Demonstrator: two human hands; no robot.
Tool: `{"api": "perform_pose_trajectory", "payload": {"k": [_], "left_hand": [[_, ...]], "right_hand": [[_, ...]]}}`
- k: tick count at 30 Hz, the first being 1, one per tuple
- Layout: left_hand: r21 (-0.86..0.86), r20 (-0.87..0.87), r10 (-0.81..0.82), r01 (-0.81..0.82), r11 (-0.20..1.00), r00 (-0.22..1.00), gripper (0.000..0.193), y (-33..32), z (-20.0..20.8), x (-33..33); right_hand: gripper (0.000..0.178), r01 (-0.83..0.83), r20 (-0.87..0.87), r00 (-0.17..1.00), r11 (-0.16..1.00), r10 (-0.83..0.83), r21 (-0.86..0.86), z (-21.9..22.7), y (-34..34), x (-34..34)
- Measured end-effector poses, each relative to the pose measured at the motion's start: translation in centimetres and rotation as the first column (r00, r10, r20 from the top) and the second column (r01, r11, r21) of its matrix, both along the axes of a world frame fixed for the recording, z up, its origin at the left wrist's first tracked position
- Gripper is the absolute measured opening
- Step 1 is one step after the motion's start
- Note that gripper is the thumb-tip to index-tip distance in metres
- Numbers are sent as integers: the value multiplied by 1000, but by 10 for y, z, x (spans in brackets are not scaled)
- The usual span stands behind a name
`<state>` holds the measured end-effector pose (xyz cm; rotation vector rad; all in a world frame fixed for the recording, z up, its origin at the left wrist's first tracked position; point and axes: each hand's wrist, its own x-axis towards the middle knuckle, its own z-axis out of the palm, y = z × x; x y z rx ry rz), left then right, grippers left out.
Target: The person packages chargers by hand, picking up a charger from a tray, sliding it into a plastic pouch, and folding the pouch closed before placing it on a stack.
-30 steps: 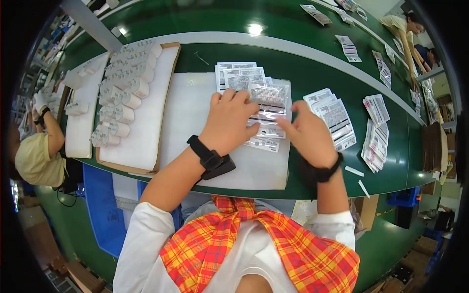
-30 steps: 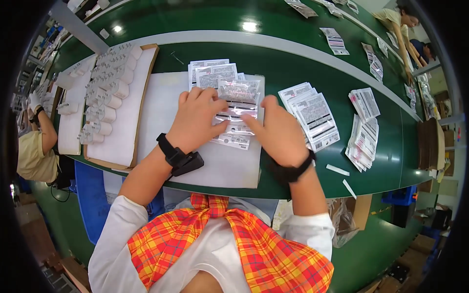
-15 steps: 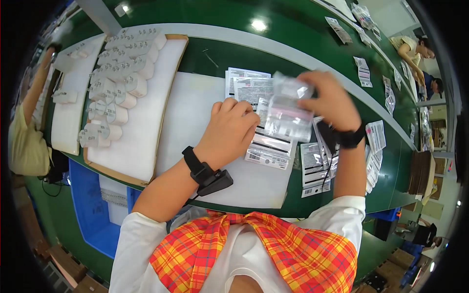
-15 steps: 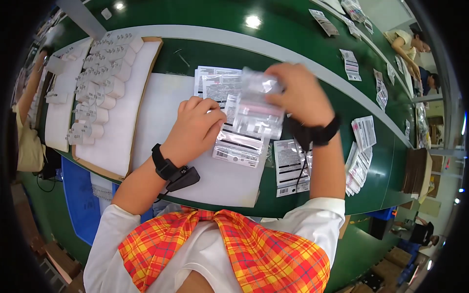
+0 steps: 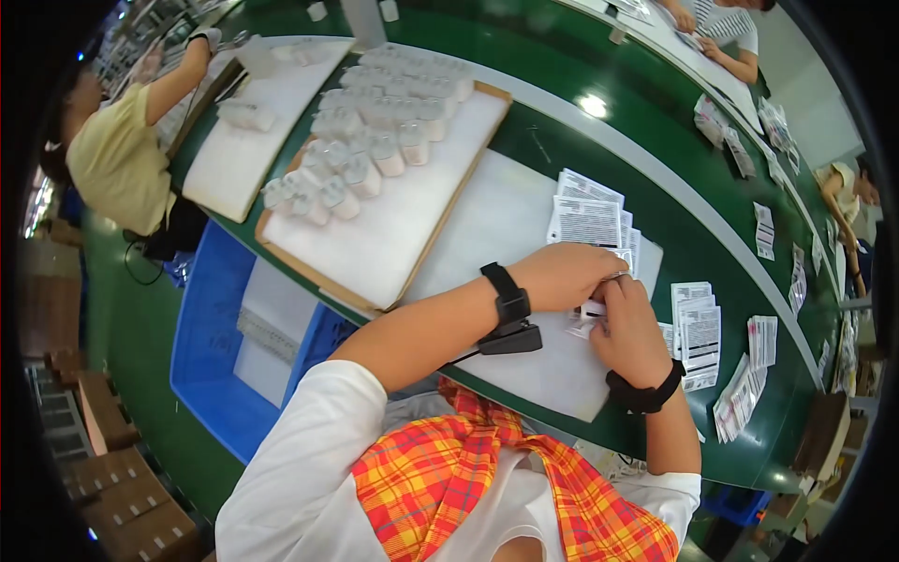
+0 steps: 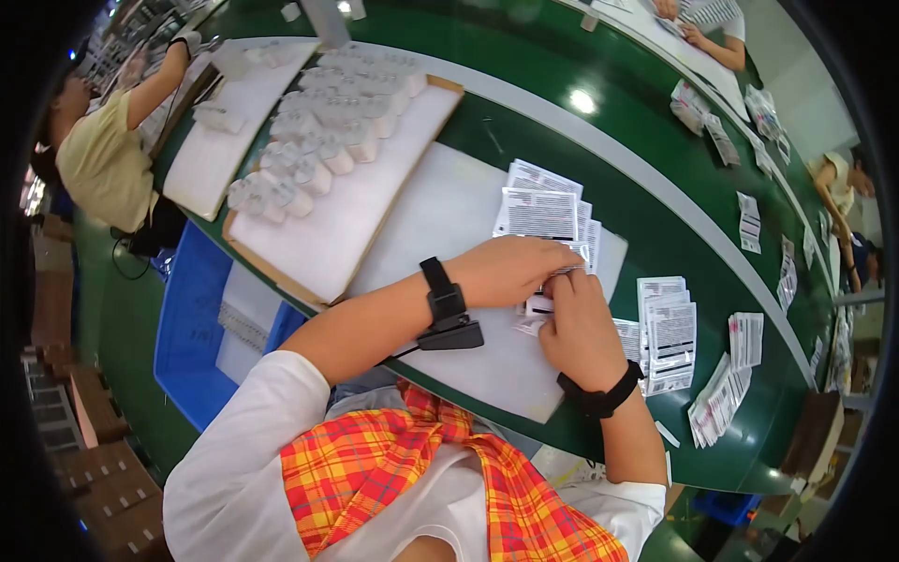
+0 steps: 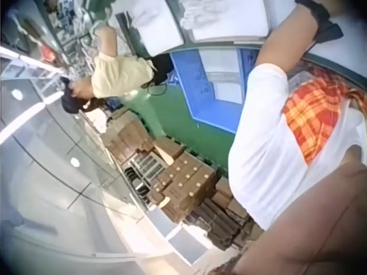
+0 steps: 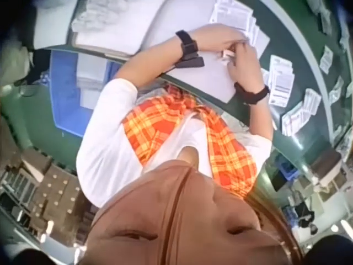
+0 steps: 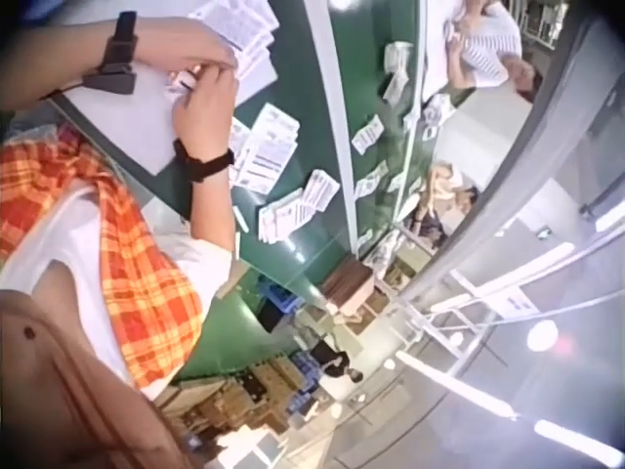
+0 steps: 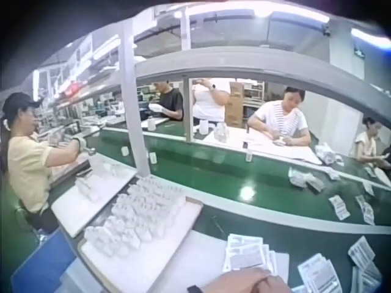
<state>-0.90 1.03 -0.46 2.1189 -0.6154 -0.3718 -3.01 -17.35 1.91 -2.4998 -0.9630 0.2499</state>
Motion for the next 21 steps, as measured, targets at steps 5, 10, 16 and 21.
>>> {"api": "perform_pose_trajectory", "payload": {"k": [5, 10, 16, 21], "left_hand": [[214, 336, -95, 23, 976, 937, 44, 6, -22, -4], [357, 460, -145, -33, 933, 876, 68, 11, -26, -16], [296, 589, -91, -110, 949, 803, 91, 8, -41, -21], [-404, 250, 191, -77, 912, 949, 77, 5, 1, -37]], "right_hand": [[44, -247, -63, 968, 966, 243, -76, 6, 4, -3], [49, -197, -62, 979, 975, 192, -100, 20, -22, -55], [52, -472, -332, 860, 852, 388, -226, 100, 7, -53], [42, -442, 136, 896, 874, 422, 203, 110, 161, 40]]}}
